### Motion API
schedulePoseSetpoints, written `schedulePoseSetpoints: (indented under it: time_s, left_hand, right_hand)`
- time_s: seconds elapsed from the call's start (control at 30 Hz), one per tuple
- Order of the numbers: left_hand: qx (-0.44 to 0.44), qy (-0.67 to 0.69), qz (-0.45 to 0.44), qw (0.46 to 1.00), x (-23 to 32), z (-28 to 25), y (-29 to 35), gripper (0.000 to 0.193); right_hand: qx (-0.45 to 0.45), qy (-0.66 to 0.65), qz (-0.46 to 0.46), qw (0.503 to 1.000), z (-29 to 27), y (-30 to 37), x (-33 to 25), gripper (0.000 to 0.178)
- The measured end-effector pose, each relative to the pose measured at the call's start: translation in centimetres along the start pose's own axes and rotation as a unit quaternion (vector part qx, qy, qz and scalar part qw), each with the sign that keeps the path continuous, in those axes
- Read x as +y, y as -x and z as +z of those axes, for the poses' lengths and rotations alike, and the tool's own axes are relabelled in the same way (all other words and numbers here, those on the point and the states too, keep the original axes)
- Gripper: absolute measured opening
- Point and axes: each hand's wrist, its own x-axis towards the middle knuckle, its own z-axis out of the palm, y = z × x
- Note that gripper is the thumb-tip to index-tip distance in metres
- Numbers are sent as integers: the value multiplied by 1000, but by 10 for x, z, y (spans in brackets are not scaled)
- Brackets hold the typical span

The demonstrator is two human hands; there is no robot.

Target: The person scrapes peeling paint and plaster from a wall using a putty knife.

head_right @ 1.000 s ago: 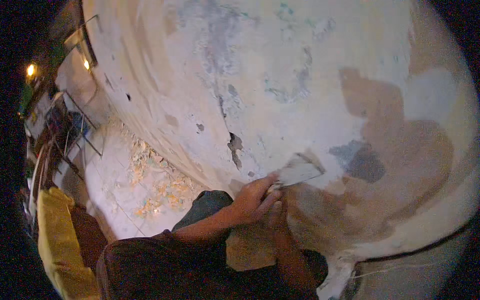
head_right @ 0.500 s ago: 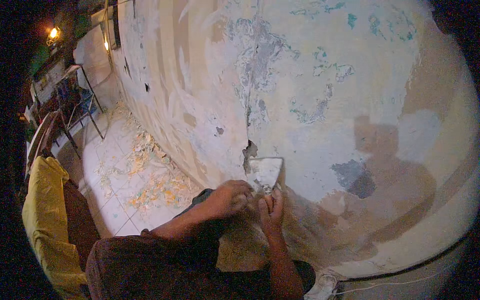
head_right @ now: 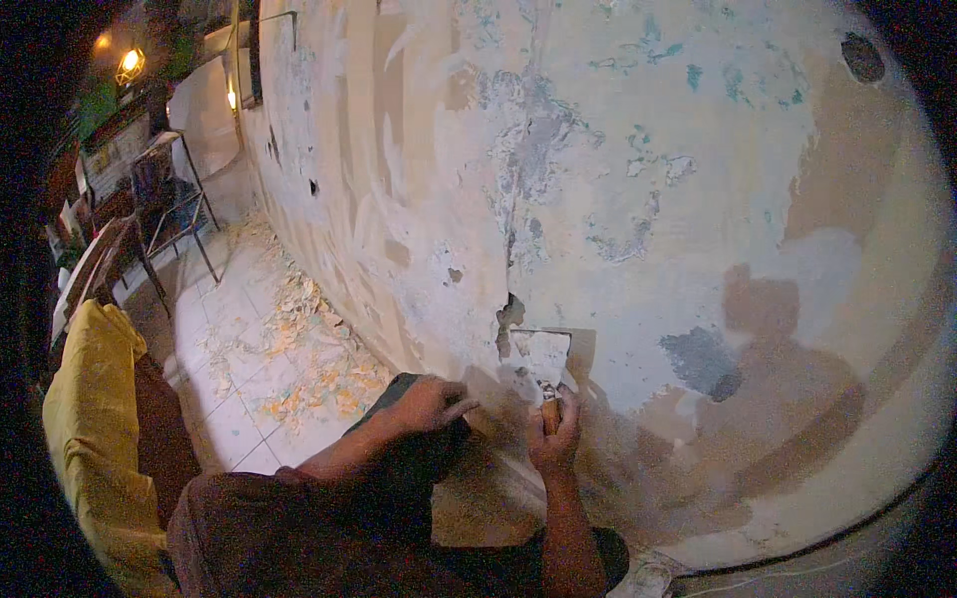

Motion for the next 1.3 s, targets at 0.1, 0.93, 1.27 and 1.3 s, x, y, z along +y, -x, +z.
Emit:
schedulePoseSetpoints:
  time_s: [0.1, 0.93, 1.27, 1.3]
  left_hand:
    - [158, 29, 104, 981, 28, -24, -22, 17]
    - [537, 128, 270, 789, 96, -83, -150, 58]
    - [514, 159, 138, 832, 36, -100, -145, 58]
    - [500, 145, 142, 842, 34, -99, -148, 57]
  right_hand:
    - [-22, -15, 12, 1000, 7, -1, 0, 52]
    - [-100, 334, -127, 929, -11, -133, -199, 40]
    - [-183, 328, -135, 917, 64, -167, -206, 46]
    - [-185, 340, -126, 913, 69, -167, -203, 46]
